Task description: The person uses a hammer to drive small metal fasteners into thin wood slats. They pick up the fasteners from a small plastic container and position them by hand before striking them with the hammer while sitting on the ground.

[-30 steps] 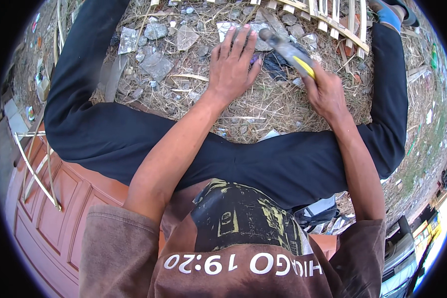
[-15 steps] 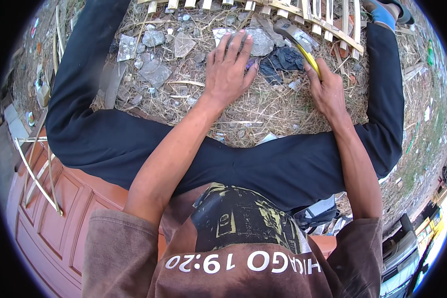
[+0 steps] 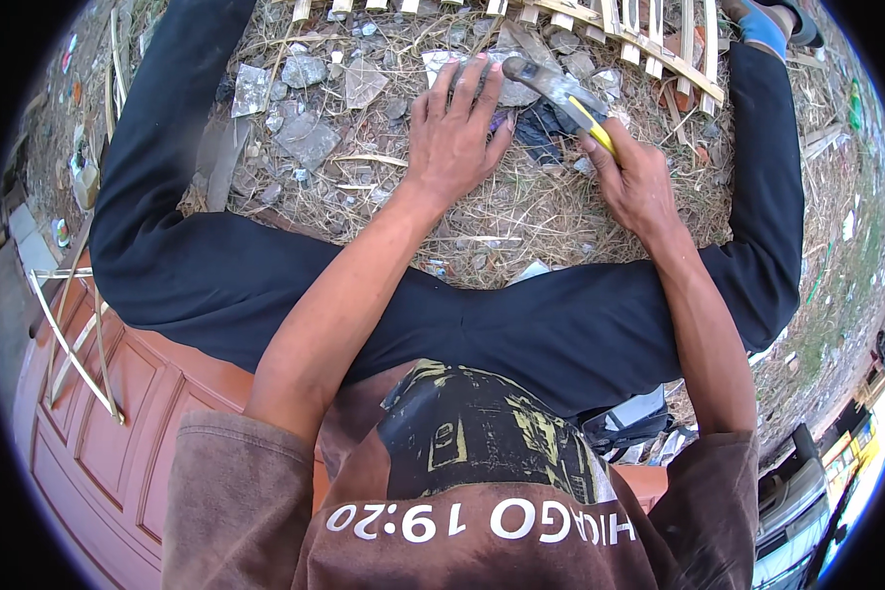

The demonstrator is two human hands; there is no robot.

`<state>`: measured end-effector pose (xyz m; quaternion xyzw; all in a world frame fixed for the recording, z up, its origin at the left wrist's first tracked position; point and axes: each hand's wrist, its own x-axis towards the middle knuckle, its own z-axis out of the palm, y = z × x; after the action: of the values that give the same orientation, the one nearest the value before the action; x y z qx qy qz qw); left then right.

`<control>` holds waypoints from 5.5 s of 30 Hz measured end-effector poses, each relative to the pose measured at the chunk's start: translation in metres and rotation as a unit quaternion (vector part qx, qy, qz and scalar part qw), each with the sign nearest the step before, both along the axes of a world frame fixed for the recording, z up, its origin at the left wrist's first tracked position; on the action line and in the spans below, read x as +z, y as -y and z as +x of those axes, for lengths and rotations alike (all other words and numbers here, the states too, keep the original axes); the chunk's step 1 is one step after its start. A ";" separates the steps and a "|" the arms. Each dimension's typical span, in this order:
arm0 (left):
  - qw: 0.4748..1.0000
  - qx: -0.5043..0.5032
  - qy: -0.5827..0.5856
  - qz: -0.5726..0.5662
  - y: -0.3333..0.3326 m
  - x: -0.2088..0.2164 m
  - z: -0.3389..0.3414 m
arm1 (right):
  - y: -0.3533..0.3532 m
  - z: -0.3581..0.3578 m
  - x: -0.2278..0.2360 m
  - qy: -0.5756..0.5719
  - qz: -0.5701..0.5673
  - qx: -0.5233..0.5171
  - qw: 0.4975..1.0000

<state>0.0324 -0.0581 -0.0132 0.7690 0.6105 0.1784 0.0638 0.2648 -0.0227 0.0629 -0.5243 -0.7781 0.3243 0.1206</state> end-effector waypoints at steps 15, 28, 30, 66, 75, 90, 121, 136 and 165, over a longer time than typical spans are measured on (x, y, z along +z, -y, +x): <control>1.000 0.005 0.000 0.006 0.002 -0.003 -0.002 | 0.004 -0.002 -0.005 0.050 -0.002 0.008 0.999; 1.000 0.002 0.007 0.020 0.000 -0.004 0.002 | 0.004 -0.005 0.008 -0.071 0.037 -0.041 0.996; 1.000 0.005 0.002 0.019 0.001 -0.004 0.001 | 0.008 -0.002 -0.001 -0.104 0.026 -0.029 0.994; 1.000 -0.001 0.021 0.007 0.003 -0.003 -0.004 | 0.003 -0.002 0.003 -0.035 -0.037 -0.071 0.996; 0.995 -0.036 0.092 -0.017 -0.007 0.008 -0.021 | -0.011 0.004 0.003 -0.029 -0.062 -0.119 0.991; 0.957 0.045 0.281 -0.063 -0.046 0.011 -0.037 | -0.017 -0.009 0.013 -0.032 -0.098 -0.121 0.987; 0.945 0.163 0.272 -0.077 -0.049 0.007 0.000 | 0.010 -0.060 0.042 0.023 -0.092 -0.204 0.974; 0.942 0.175 0.280 -0.065 -0.046 0.001 0.004 | 0.063 -0.111 0.017 -0.054 -0.100 -0.331 0.937; 0.941 0.175 0.288 -0.038 -0.044 -0.005 0.005 | 0.072 -0.119 0.015 -0.043 -0.064 -0.289 0.954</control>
<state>0.0370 -0.0145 -0.0179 0.5631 0.6970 0.3776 0.2337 0.1462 -0.0950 0.0782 -0.7187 -0.5652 0.3470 0.2088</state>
